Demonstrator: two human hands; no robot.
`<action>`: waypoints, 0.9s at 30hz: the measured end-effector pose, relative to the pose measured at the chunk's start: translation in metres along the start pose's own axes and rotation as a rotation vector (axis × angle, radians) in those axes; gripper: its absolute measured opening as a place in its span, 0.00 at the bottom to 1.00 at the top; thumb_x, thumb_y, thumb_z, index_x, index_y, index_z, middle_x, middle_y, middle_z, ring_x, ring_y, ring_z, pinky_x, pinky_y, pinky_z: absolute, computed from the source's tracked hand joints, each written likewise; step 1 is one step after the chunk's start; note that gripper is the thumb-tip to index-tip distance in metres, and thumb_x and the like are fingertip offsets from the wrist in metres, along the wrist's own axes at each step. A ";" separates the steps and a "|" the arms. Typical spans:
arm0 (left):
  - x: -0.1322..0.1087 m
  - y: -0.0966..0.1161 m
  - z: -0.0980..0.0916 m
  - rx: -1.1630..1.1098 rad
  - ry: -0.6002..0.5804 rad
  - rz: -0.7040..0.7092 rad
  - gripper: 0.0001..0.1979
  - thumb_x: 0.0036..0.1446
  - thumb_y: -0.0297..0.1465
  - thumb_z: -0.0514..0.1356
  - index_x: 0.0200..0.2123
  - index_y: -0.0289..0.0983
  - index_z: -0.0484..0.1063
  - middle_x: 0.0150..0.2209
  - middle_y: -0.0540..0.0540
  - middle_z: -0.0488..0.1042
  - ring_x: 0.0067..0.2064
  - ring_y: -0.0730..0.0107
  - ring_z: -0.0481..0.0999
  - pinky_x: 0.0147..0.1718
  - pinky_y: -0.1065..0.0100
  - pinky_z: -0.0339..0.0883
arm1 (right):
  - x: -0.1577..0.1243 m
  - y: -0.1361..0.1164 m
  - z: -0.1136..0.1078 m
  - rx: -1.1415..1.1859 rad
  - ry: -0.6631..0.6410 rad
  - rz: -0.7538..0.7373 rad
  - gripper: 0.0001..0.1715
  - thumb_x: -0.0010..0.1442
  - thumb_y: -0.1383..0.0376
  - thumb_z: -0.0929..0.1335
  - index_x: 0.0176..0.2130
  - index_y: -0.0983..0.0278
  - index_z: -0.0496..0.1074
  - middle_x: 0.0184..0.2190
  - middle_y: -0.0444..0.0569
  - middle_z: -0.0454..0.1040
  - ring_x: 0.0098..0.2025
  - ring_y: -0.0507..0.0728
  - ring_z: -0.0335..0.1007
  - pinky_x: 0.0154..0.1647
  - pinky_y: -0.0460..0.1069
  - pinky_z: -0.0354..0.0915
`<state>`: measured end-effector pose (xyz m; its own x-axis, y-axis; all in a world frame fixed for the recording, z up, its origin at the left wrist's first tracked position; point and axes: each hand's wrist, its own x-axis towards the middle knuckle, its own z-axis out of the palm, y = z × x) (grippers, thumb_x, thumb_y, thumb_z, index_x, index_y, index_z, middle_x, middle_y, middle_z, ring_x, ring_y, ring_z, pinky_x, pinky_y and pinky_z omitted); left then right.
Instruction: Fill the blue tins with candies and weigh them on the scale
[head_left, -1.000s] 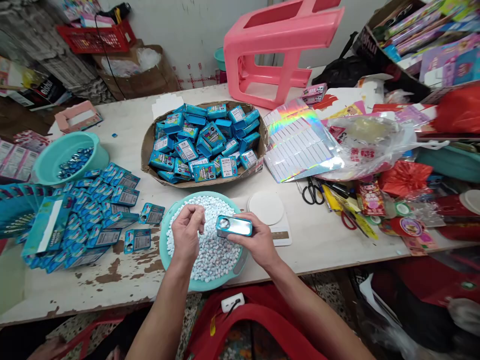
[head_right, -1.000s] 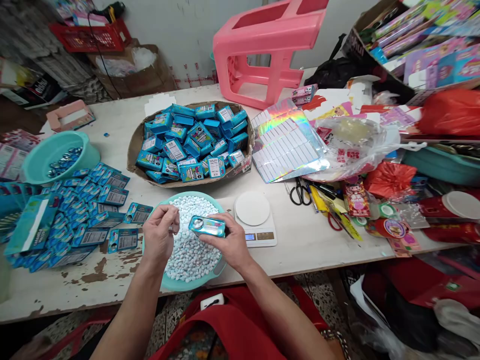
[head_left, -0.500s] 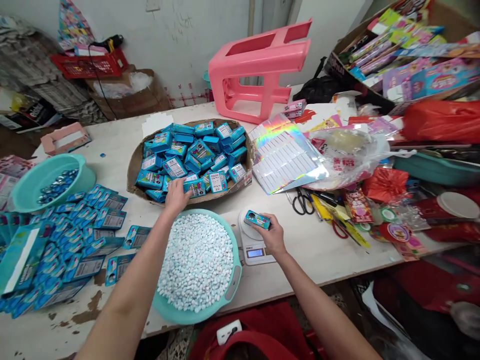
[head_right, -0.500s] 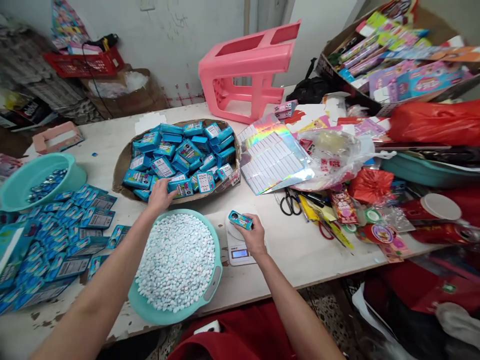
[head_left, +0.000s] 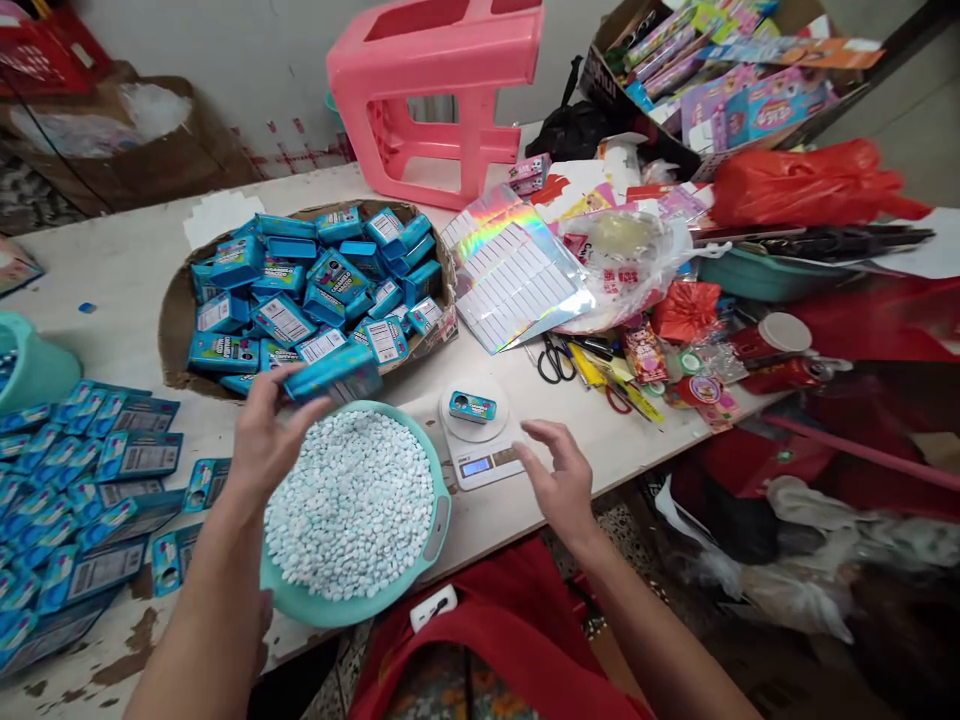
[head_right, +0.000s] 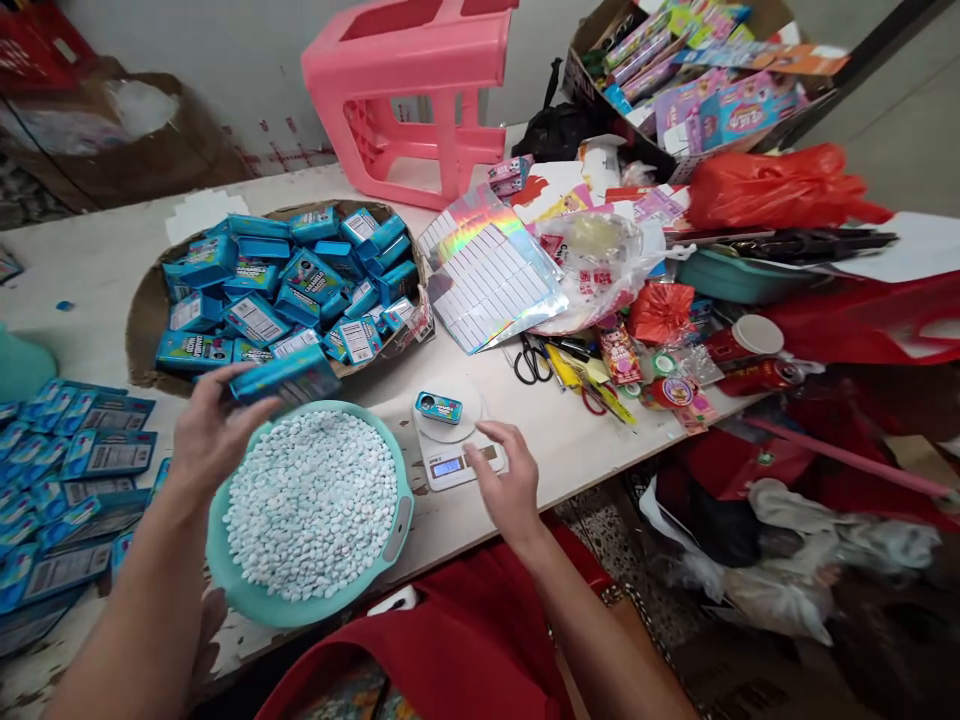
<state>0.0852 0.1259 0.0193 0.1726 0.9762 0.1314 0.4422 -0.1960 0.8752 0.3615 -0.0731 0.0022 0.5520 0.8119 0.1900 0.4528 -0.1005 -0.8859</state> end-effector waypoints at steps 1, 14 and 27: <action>-0.020 0.018 -0.001 0.057 -0.138 0.086 0.26 0.45 0.38 0.66 0.49 0.41 0.68 0.46 0.45 0.70 0.45 0.58 0.70 0.45 0.60 0.65 | -0.008 -0.016 0.001 -0.014 -0.053 -0.054 0.17 0.57 0.64 0.68 0.47 0.61 0.68 0.43 0.51 0.71 0.48 0.58 0.67 0.52 0.57 0.64; -0.079 -0.018 0.029 0.533 -0.423 0.020 0.22 0.57 0.43 0.53 0.49 0.37 0.68 0.49 0.39 0.70 0.51 0.53 0.67 0.48 0.56 0.62 | -0.076 -0.049 0.018 0.067 -0.636 0.420 0.19 0.43 0.63 0.75 0.37 0.62 0.71 0.32 0.41 0.73 0.33 0.53 0.67 0.33 0.45 0.63; -0.071 -0.040 0.015 0.149 -0.306 -0.343 0.10 0.47 0.38 0.61 0.30 0.38 0.72 0.29 0.48 0.72 0.30 0.67 0.69 0.29 0.69 0.59 | -0.077 -0.014 -0.012 0.114 -0.414 0.571 0.18 0.48 0.59 0.72 0.38 0.63 0.69 0.31 0.43 0.73 0.33 0.54 0.67 0.36 0.48 0.65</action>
<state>0.0688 0.0627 -0.0318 0.2363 0.9190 -0.3156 0.6366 0.0990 0.7648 0.3210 -0.1412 0.0055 0.3593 0.8042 -0.4735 0.0836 -0.5331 -0.8419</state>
